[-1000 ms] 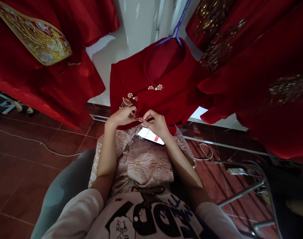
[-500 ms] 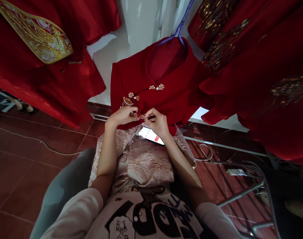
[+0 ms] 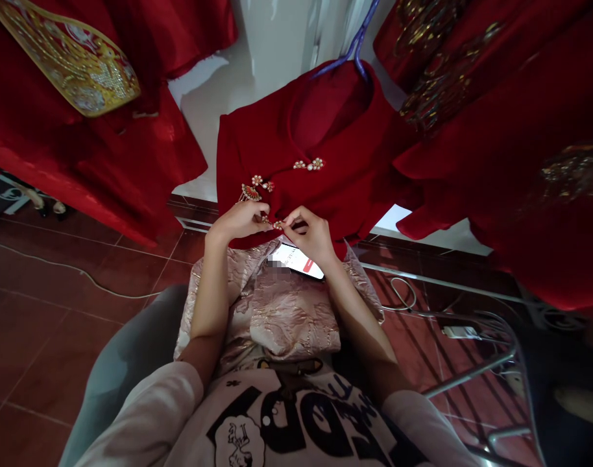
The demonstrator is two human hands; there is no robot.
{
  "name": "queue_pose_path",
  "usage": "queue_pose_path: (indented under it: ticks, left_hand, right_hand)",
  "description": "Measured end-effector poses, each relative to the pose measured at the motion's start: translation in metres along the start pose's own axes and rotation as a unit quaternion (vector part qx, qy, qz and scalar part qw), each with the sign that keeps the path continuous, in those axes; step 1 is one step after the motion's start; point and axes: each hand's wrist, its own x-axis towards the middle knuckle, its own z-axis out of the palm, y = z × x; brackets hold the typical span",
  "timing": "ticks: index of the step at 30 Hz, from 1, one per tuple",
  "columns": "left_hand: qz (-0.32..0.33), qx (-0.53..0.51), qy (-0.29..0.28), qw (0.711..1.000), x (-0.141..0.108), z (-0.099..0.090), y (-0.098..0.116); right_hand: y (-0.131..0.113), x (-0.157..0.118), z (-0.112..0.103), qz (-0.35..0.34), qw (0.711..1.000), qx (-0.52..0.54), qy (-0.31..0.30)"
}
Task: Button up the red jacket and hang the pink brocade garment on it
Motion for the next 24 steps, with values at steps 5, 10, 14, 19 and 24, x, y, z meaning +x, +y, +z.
queue_pose_path:
  ticks: [5,10,14,19,24]
  left_hand:
    - [-0.015,-0.046,-0.008,0.999,-0.001,0.0,-0.001]
    - [-0.053,-0.149,-0.021,0.987,0.001,0.004,-0.006]
    - [-0.074,-0.181,-0.014,0.981,0.002,0.005,-0.001]
    - [-0.104,-0.168,0.011,0.98,0.005,0.005,0.004]
    - [-0.068,-0.122,0.061,0.988,0.011,0.011,-0.003]
  right_hand:
    - [-0.001,-0.002,0.006,-0.01,1.0,-0.022,0.005]
    - [-0.003,-0.002,0.009,-0.021,0.999,-0.032,0.014]
    - [-0.004,-0.002,0.007,-0.027,0.999,-0.035,0.013]
    - [-0.003,-0.002,0.007,-0.029,0.999,-0.042,0.014]
    - [-0.001,-0.001,0.008,-0.024,0.999,-0.046,0.01]
